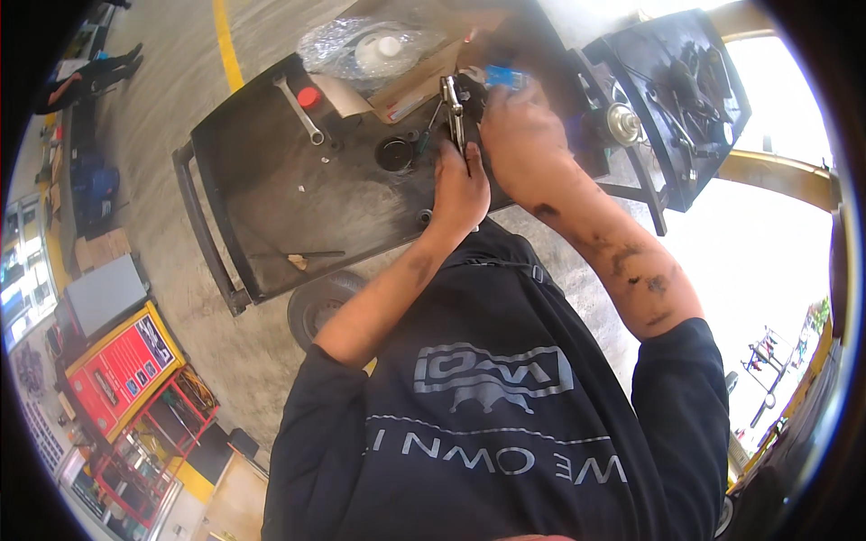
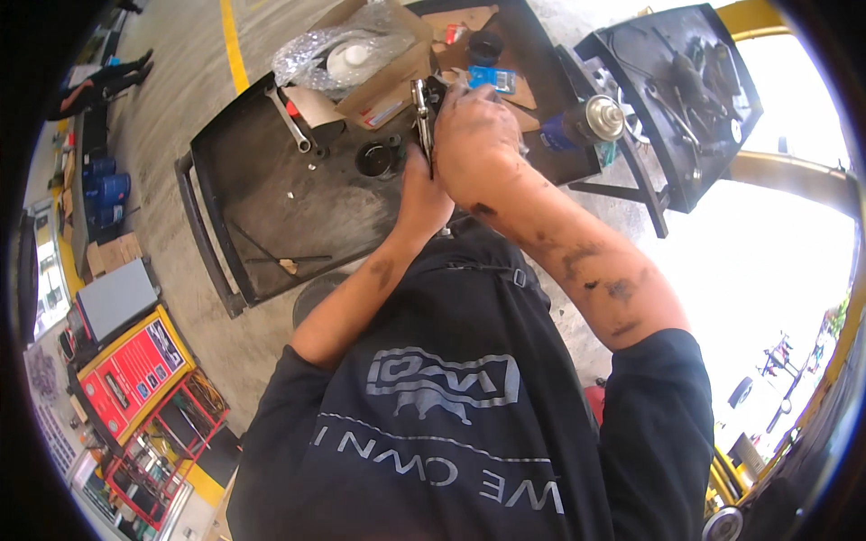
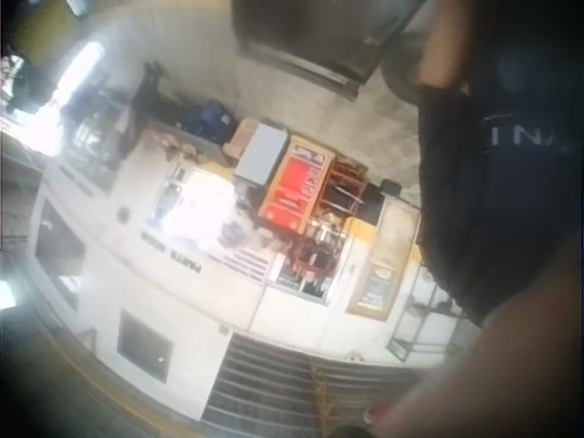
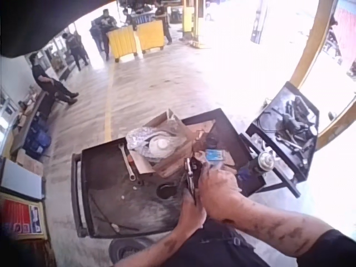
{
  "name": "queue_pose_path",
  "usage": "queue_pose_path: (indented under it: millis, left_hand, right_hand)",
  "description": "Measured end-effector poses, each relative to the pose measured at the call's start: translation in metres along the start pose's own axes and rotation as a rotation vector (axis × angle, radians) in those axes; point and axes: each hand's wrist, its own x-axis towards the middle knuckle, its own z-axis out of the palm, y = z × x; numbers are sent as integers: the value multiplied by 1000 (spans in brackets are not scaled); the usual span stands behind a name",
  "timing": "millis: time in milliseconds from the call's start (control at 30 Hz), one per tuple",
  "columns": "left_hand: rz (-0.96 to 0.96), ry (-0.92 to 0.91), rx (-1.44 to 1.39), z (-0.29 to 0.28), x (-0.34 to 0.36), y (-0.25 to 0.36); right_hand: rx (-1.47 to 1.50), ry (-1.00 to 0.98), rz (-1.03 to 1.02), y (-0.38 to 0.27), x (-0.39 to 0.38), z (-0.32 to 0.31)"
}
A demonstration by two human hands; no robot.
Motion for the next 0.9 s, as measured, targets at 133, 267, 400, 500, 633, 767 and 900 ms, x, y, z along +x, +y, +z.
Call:
queue_pose_path:
  millis: [133,267,400,500,633,767,900]
  left_hand:
    - [97,34,-93,6,-3,-5]
    - [124,92,-48,4,-8,-4]
    - [107,172,-49,-1,-10,7]
    - [75,154,-45,-10,-14,19]
    - [371,175,72,-21,-14,21]
    - [-230,-147,-380,-60,-48,63]
    - [-402,-447,-493,-119,-51,88]
  right_hand:
    - [270,-37,-97,16,-9,7]
    - [406,-197,-207,28,-22,1]
    - [656,-115,-208,39,-31,41]
    - [896,40,-231,36,-43,56]
    - [999,258,-300,30,-44,96]
    - [916,368,-286,45,-37,116]
    - [630,404,-467,91,-34,118]
